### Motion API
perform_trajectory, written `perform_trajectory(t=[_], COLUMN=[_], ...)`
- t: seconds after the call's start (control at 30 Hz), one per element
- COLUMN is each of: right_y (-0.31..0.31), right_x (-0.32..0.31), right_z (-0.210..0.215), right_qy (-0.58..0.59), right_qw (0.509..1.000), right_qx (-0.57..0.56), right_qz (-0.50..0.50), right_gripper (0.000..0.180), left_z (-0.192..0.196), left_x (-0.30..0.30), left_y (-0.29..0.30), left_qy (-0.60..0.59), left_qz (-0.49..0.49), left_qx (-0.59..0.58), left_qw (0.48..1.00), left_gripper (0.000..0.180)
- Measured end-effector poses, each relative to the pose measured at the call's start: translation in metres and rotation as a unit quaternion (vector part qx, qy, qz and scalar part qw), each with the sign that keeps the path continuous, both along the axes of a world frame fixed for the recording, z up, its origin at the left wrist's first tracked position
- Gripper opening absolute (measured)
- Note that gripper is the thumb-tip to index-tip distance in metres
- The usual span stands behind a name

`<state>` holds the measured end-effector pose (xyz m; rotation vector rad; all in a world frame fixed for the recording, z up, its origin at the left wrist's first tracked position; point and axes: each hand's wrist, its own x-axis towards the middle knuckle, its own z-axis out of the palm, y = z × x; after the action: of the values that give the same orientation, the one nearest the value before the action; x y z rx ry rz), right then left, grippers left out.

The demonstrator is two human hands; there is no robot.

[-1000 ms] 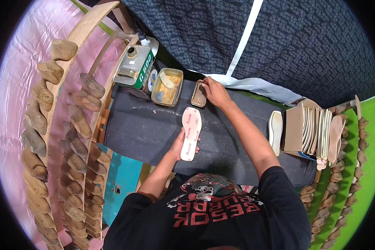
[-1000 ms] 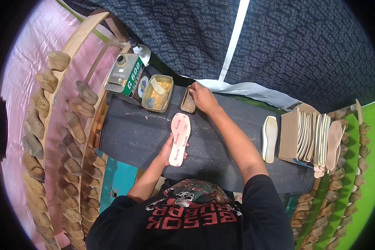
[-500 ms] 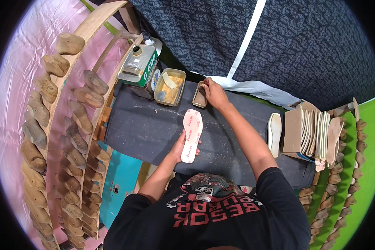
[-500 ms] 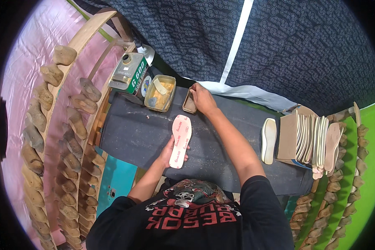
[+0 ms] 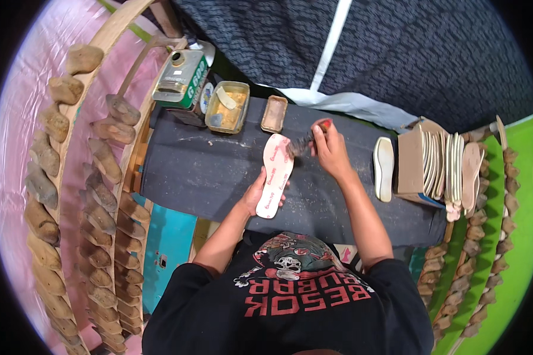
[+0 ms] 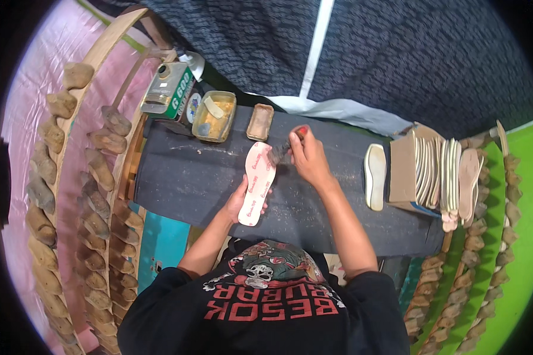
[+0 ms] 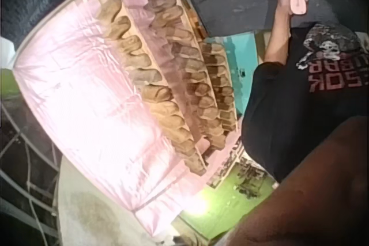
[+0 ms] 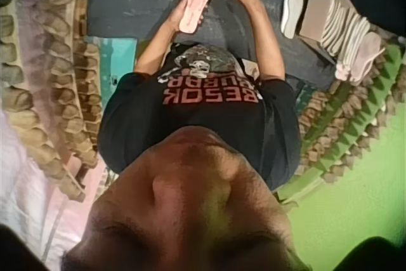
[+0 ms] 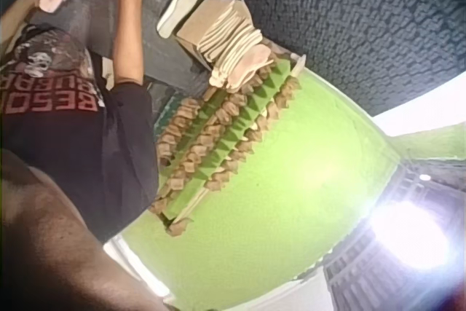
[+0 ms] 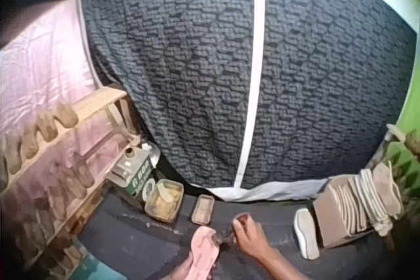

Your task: Applying glue to shoe insoles using a small brush at a workbench.

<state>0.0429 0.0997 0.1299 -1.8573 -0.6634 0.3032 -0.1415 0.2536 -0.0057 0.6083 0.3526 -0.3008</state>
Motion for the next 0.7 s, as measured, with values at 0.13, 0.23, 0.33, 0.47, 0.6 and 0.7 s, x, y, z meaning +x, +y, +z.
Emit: perform_trajectory(t=[0.13, 0.23, 0.33, 0.47, 0.6, 0.7], right_y=[-0.014, -0.030, -0.046, -0.060, -0.068, -0.077], right_x=[0.005, -0.020, -0.059, -0.062, -0.018, -0.001], right_z=[0.013, 0.022, 0.024, 0.033, 0.043, 0.043], right_qy=[-0.204, -0.218, -0.273, -0.187, -0.218, -0.279], right_qw=[0.976, 0.966, 0.942, 0.957, 0.965, 0.954], right_qx=[-0.072, -0.088, -0.054, -0.094, -0.065, -0.049], right_qz=[0.029, 0.105, 0.185, 0.202, 0.127, 0.104], right_gripper=[0.014, 0.019, 0.018, 0.018, 0.014, 0.014], left_z=[0.016, 0.013, 0.015, 0.012, 0.024, 0.032], left_x=[0.014, 0.020, 0.022, 0.018, 0.020, 0.025], left_y=[-0.017, -0.027, -0.038, -0.049, -0.057, -0.061], left_qy=[-0.073, -0.100, -0.069, -0.043, -0.075, -0.114], left_qz=[-0.081, -0.093, -0.061, -0.065, -0.089, -0.107], left_qx=[-0.072, -0.090, -0.088, -0.081, -0.114, -0.128], left_qw=[0.991, 0.986, 0.992, 0.994, 0.987, 0.979], left_gripper=[0.082, 0.081, 0.079, 0.078, 0.082, 0.085])
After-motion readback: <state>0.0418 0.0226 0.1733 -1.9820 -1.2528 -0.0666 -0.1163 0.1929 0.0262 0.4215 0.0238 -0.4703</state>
